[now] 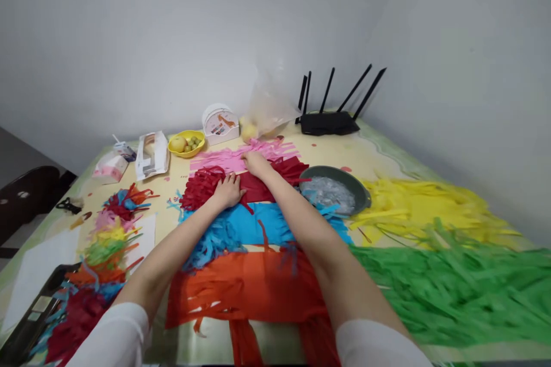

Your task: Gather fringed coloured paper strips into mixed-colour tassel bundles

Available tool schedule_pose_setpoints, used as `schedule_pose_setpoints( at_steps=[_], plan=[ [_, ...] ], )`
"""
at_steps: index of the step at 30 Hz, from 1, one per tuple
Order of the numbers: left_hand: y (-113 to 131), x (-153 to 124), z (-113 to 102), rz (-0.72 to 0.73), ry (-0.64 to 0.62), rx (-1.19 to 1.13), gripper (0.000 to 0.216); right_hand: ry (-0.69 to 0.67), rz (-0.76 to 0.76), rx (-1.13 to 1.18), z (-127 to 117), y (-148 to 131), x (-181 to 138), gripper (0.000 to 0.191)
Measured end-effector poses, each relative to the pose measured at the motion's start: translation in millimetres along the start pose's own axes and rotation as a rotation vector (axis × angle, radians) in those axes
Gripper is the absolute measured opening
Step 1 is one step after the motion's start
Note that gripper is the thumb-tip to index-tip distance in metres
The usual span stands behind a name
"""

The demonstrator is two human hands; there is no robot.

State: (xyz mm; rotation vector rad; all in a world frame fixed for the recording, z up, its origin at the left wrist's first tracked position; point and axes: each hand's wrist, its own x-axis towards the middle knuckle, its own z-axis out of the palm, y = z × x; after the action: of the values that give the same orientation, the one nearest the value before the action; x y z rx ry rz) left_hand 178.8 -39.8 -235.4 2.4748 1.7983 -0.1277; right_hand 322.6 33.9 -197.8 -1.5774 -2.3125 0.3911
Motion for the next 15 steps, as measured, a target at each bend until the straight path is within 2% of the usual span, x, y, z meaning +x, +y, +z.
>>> schedule_pose_setpoints(
  at_steps=[4, 7, 11, 15],
  plan=[
    [1.0, 18.0, -14.4, 0.028, 0.018, 0.037, 0.043, -0.137, 0.014, -0.122, 16.1, 16.9, 16.7, 0.033],
    [1.2, 42.4, -26.1, 0.077, 0.064, 0.043, 0.038, -0.168, 0.057, -0.206, 17.2, 28.7, 18.2, 0.034],
    [2.2, 72.3, -26.9, 0.114, 0.051, 0.035, 0.033, -0.115, 0.178, -0.285, 4.5, 44.4, 13.4, 0.038],
    [-2.4, 85.6, -19.4, 0.109, 0.035, 0.035, 0.034, 0.001, 0.273, -0.354, -15.0, 53.4, 8.3, 0.043]
  ],
)
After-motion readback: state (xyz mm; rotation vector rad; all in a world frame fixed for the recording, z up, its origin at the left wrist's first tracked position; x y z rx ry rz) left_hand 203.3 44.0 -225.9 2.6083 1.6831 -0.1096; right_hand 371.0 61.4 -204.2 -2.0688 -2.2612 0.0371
